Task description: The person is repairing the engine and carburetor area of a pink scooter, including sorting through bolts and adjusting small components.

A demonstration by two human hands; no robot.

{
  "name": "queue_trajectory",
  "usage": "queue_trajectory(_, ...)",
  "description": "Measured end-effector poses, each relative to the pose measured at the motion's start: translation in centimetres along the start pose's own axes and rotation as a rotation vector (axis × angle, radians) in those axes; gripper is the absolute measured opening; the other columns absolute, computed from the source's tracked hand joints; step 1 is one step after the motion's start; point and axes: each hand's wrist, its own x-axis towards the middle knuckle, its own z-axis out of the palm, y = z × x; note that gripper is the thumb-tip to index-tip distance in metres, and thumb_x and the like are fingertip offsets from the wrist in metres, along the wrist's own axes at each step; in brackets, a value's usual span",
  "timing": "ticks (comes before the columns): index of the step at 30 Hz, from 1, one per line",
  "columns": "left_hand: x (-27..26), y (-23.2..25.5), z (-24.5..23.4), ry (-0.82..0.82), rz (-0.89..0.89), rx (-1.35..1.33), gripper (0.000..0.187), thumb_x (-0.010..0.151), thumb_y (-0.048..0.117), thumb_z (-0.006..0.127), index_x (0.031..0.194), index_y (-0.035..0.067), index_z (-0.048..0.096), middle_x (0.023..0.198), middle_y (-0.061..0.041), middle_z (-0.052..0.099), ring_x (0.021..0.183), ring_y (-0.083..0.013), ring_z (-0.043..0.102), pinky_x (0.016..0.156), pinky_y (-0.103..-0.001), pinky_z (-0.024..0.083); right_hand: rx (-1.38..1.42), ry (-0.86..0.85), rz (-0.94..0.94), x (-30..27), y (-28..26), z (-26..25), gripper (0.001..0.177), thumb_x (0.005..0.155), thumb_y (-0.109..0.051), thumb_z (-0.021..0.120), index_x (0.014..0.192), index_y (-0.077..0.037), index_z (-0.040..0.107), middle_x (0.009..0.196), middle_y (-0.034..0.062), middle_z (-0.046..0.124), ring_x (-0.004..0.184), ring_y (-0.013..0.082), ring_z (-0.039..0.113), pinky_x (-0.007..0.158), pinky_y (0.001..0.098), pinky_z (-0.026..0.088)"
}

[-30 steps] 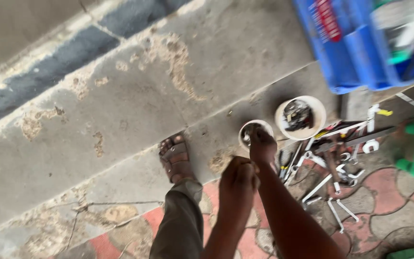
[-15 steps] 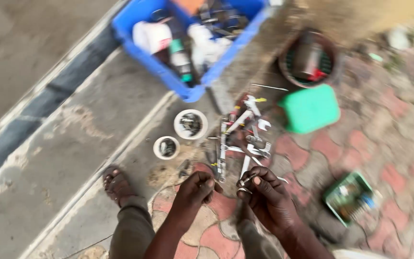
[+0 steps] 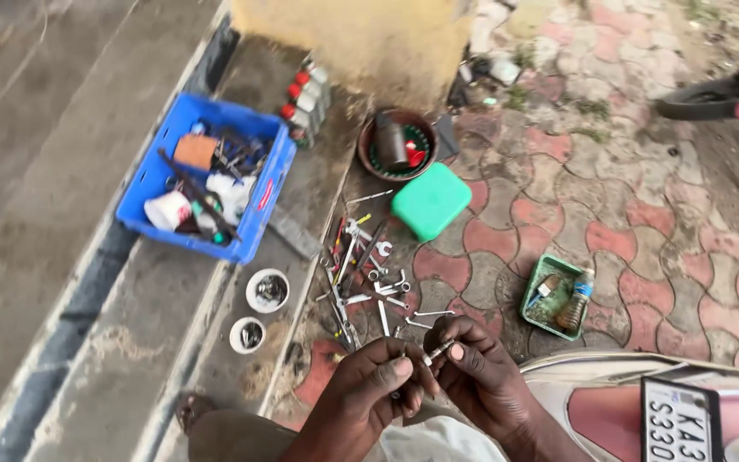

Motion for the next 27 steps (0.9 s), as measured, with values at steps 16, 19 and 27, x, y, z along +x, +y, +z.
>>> queue_trajectory(16, 3.1, -0.8, 11.7, 0.047, 0.295, 0.654, 0.021, 0.090, 0.009, 0.073, 0.105, -0.001, 0.063, 0.090, -0.005, 0.070, 0.078, -0.0069, 0.065, 0.071, -0.027, 0.058, -0.003, -0.092, -0.260, -5.1, -6.8, -0.8, 0.020, 0.091, -0.011, 0.078, 0.105, -0.001, 0.066, 0.106, 0.0125, 0.062, 0.105, 0.0258, 0.063, 0.092, 0.0420, 0.054)
queue_trajectory(19, 3.3, -0.9, 12.3, 0.088, 0.357, 0.830, 0.018, 0.089, 0.005, 0.074, 0.104, -0.001, 0.066, 0.085, -0.003, 0.068, 0.073, -0.0031, 0.056, 0.066, -0.023, 0.048, -0.001, -0.067, -0.254, -5.4, -7.0, -1.9, 0.021, 0.092, -0.010, 0.076, 0.107, 0.000, 0.067, 0.106, 0.0152, 0.064, 0.102, 0.0258, 0.065, 0.090, 0.0410, 0.055)
queue_trajectory(27, 3.9, -2.2, 12.9, 0.208, 0.362, 0.780, 0.015, 0.088, 0.004, 0.077, 0.101, -0.003, 0.072, 0.070, -0.001, 0.064, 0.062, -0.0017, 0.051, 0.055, -0.022, 0.045, -0.108, 0.063, -0.331, -5.9, -7.6, -2.0, 0.014, 0.094, -0.001, 0.071, 0.107, 0.003, 0.069, 0.104, 0.0170, 0.067, 0.097, 0.0249, 0.067, 0.085, 0.0380, 0.056)
